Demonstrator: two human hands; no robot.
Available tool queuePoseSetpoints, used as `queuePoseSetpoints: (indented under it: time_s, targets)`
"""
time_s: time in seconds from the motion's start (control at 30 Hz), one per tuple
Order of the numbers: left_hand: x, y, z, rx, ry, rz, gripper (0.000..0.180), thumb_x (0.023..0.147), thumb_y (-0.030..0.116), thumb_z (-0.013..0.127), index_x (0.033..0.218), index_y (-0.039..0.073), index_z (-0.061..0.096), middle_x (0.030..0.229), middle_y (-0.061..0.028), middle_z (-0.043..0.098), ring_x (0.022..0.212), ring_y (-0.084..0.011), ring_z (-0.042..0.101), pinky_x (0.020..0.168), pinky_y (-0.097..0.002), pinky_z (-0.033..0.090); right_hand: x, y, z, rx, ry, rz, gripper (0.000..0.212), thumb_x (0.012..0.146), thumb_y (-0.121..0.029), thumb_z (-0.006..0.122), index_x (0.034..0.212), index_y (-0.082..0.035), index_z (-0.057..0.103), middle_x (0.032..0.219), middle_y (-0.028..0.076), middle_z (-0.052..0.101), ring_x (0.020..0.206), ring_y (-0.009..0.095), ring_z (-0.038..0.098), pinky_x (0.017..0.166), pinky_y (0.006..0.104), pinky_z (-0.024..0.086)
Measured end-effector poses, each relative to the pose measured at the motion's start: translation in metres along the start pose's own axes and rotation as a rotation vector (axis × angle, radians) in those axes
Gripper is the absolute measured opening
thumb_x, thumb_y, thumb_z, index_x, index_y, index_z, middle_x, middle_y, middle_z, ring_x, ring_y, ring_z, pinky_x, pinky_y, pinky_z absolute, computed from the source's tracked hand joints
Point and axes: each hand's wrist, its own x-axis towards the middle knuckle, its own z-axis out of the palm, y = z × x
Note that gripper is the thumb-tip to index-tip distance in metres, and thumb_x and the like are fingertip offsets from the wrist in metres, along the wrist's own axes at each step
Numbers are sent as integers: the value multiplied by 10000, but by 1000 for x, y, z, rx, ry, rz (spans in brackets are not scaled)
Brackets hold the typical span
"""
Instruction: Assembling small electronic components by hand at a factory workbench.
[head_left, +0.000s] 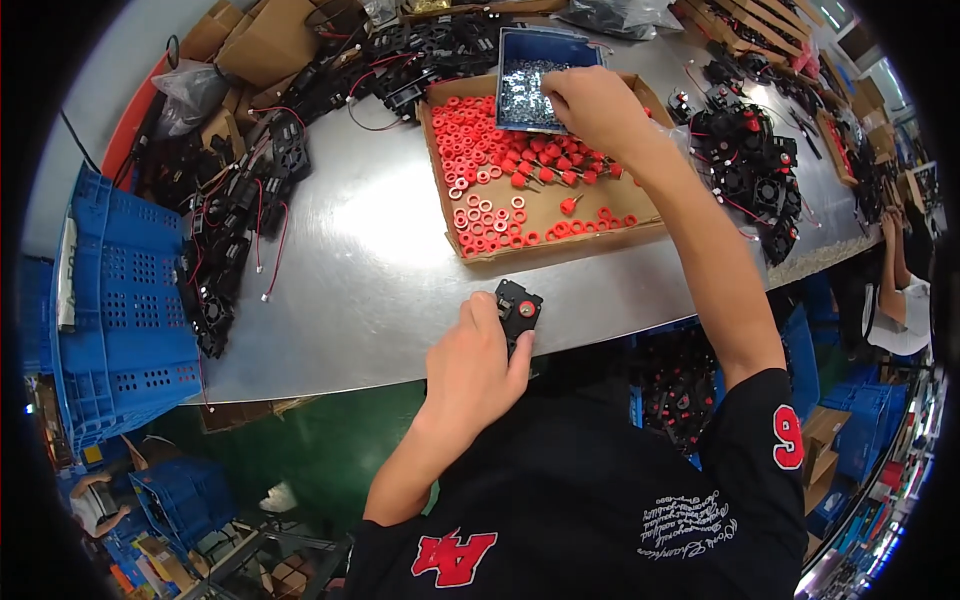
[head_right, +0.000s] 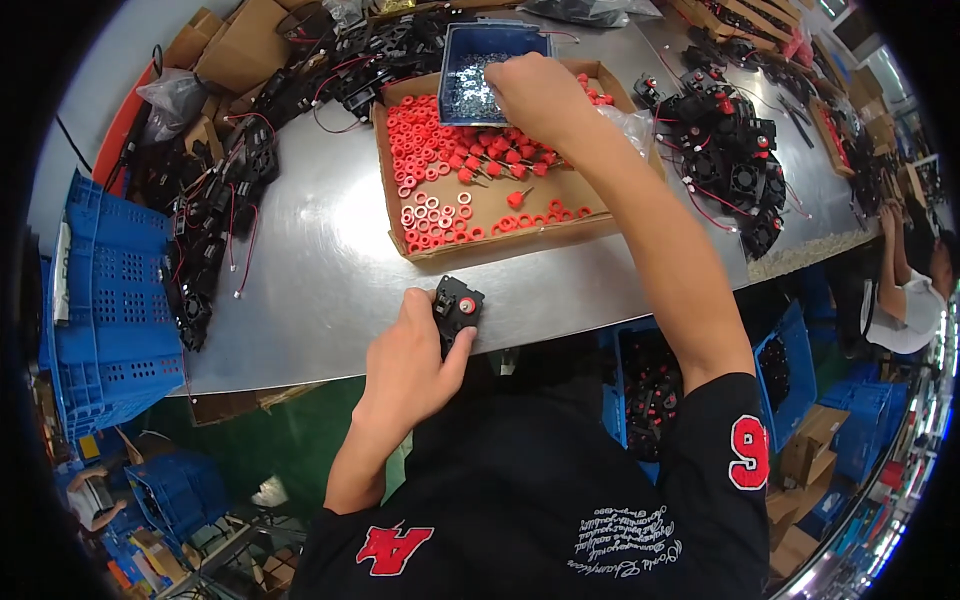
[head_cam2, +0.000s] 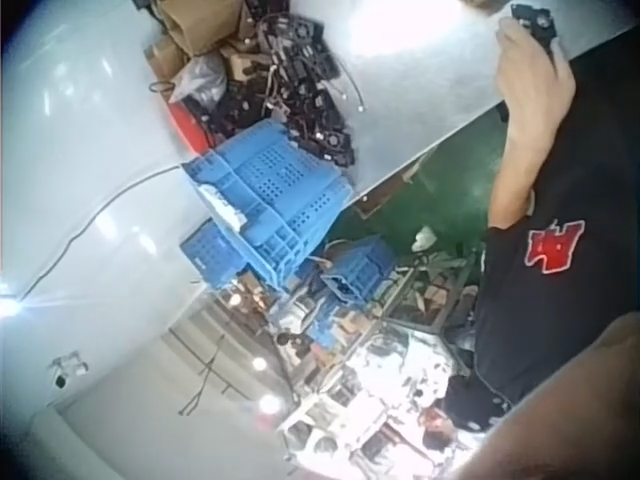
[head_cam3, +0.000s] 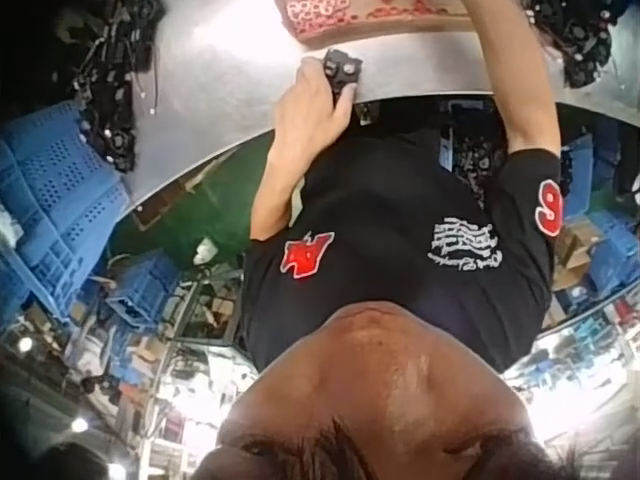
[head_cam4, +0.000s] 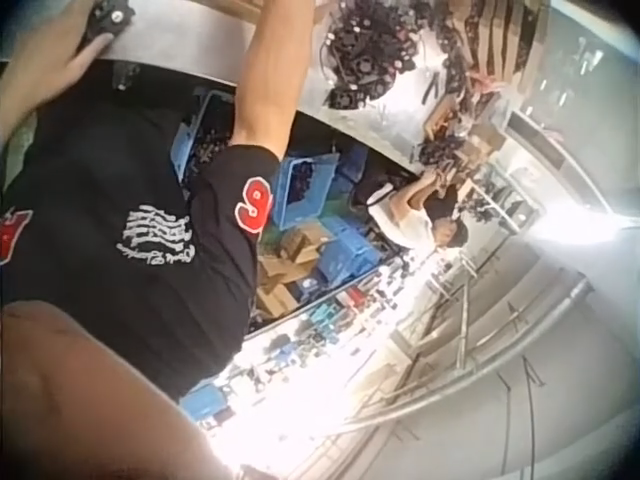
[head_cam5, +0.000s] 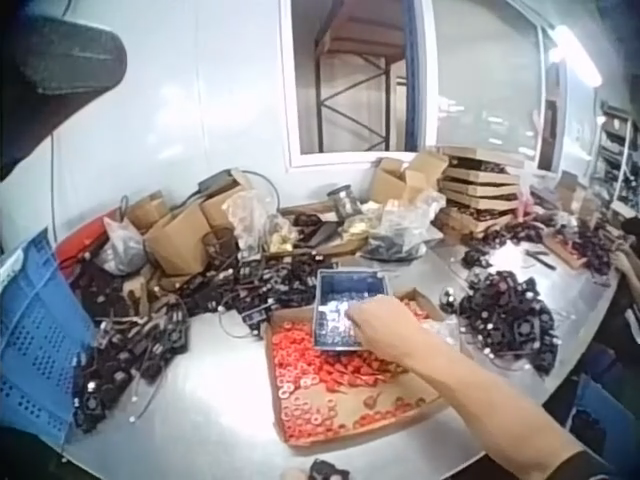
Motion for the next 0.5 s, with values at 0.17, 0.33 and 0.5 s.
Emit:
queuePoseSetpoints:
  time_s: [0.17, 0.33, 0.5]
  targets:
    - [1, -3, -2, -6, -21, -30, 420, 894, 268, 658, 1080, -22, 418, 937, -230, 588, 729, -411, 653, 587, -493, 521, 0, -16, -11, 225, 220, 85, 161, 876, -139, 629, 959, -26, 707, 829, 158, 708, 756, 332, 689, 708, 409, 538]
    - [0, 2, -1, -4, -23, -45, 424, 897, 272, 653, 1084, -26, 417, 931, -227, 588, 735, -415, 653, 592, -499, 521, -18, -23, -17, 237, 168, 200, 184, 876, -161, 644, 975, -23, 712, 859, 146, 726, 763, 289, 706, 707, 358, 542]
    - [-1, 3, -1, 5, -46, -53, 432, 902, 275, 648, 1099, -34, 420, 963, -235, 576, 753, -413, 651, 608, -501, 527, -11, -14, -18, 166, 179, 184, 220, 867, -158, 650, 1043, -42, 711, 829, 125, 725, 726, 243, 696, 711, 341, 539]
